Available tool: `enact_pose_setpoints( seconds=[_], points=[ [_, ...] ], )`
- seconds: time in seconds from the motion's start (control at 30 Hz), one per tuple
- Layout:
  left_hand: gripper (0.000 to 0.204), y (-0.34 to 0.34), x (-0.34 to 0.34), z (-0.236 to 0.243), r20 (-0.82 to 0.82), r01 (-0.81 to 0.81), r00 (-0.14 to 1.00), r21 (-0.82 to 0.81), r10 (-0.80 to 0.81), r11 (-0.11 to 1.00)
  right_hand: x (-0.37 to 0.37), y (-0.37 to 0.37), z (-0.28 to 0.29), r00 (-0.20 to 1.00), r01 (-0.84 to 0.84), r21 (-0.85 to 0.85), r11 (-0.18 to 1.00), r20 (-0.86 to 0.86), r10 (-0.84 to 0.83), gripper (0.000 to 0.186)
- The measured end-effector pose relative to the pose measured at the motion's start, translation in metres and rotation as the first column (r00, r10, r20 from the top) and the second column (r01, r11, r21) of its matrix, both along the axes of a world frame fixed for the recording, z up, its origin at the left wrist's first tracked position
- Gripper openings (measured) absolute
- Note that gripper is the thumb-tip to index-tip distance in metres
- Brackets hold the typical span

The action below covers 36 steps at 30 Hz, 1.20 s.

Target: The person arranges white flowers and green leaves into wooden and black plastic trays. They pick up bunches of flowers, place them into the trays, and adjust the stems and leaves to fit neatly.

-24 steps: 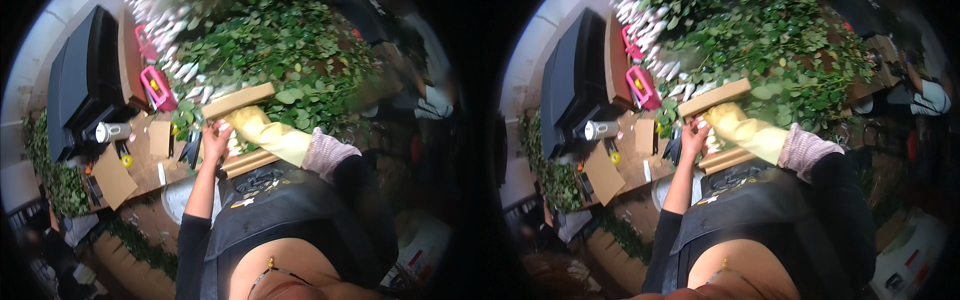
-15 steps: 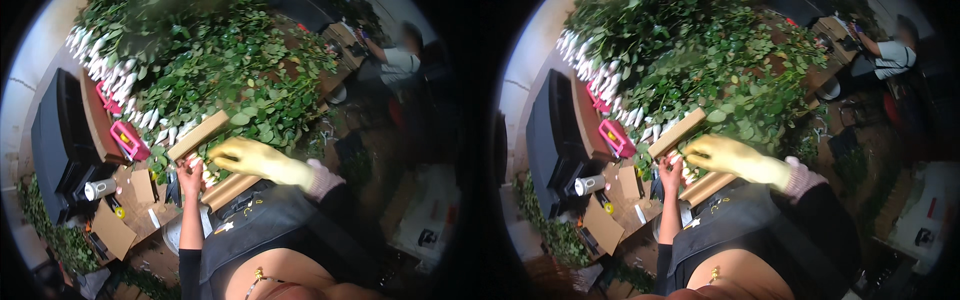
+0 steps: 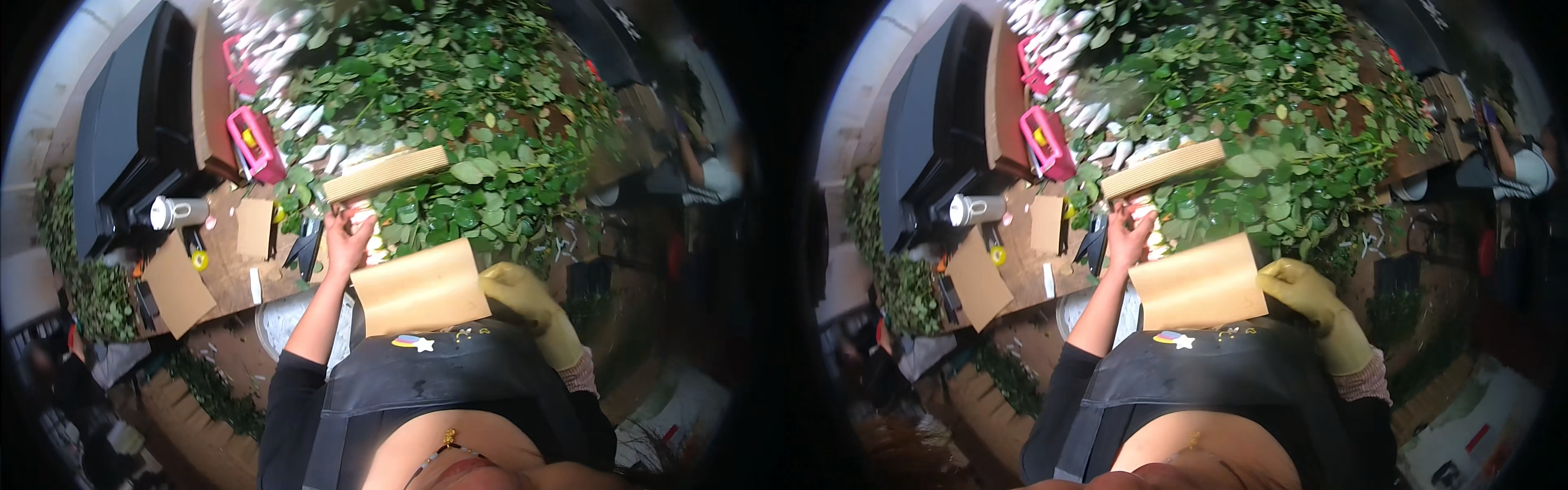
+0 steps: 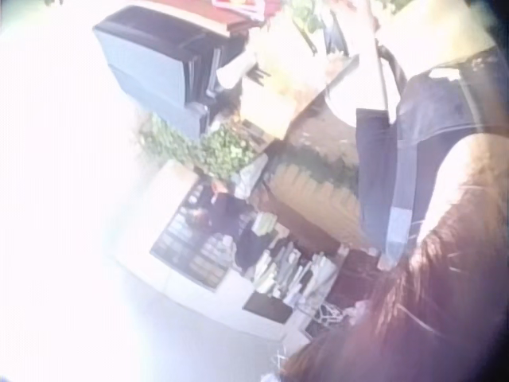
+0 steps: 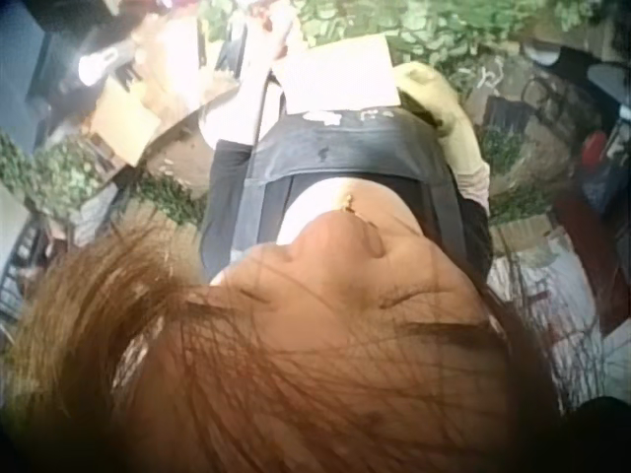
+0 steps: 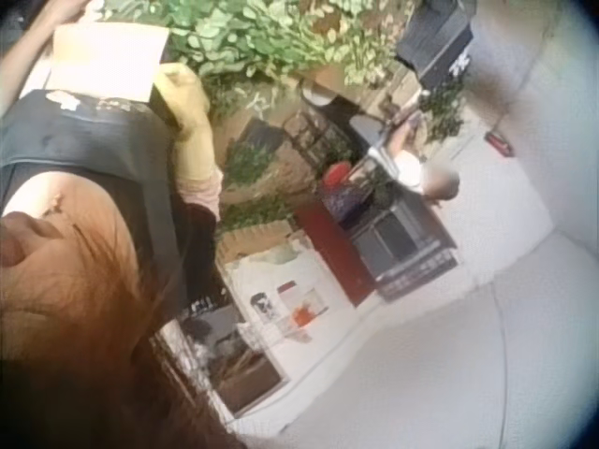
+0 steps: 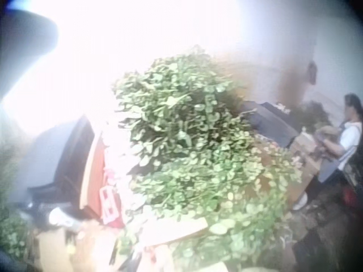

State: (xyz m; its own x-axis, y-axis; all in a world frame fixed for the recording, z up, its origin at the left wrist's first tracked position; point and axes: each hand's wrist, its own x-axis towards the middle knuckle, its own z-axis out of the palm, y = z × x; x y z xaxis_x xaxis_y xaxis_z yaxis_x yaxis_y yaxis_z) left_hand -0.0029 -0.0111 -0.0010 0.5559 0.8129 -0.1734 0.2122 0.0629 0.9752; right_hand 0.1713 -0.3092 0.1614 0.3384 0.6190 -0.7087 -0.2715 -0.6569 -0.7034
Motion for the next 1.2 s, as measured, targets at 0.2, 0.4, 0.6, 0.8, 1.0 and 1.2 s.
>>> enact_pose_setpoints(
  seconds=[0.2,0.4,0.6,0.8,1.0,1.2],
  points=[
    [0.027,-0.005,0.007,0.022,-0.043,0.065,0.997,-0.022,-0.065,0.998,0.026,0.04,0.064,0.942,0.116,0.503,0.856,-0.329,0.066,0.037],
    [0.027,-0.002,0.001,-0.004,-0.028,0.013,1.0,0.12,-0.01,0.993,0.014,0.113,0.066,0.665,-0.724,0.416,0.55,0.631,0.398,0.017],
    [0.024,0.032,-0.021,-0.016,-0.049,0.083,0.996,0.083,-0.079,0.993,0.021,0.18,-0.003,0.093,-0.595,-0.481,0.644,0.755,0.649,0.043],
    [0.013,0.021,-0.026,0.082,-0.198,0.259,0.963,0.869,-0.184,0.422,0.014,0.205,0.0,0.131,-0.546,-0.632,0.55,0.584,0.801,0.05],
    [0.071,0.008,0.014,0.07,-0.548,0.639,0.749,0.746,-0.372,0.187,0.04,0.167,-0.029,0.053,-0.769,-0.251,0.588,0.892,0.449,0.04],
    [0.071,0.004,0.011,0.068,-0.528,0.624,0.771,0.741,-0.357,0.25,0.084,0.139,0.008,0.423,-0.368,0.259,0.893,0.902,-0.087,0.035]
  ],
)
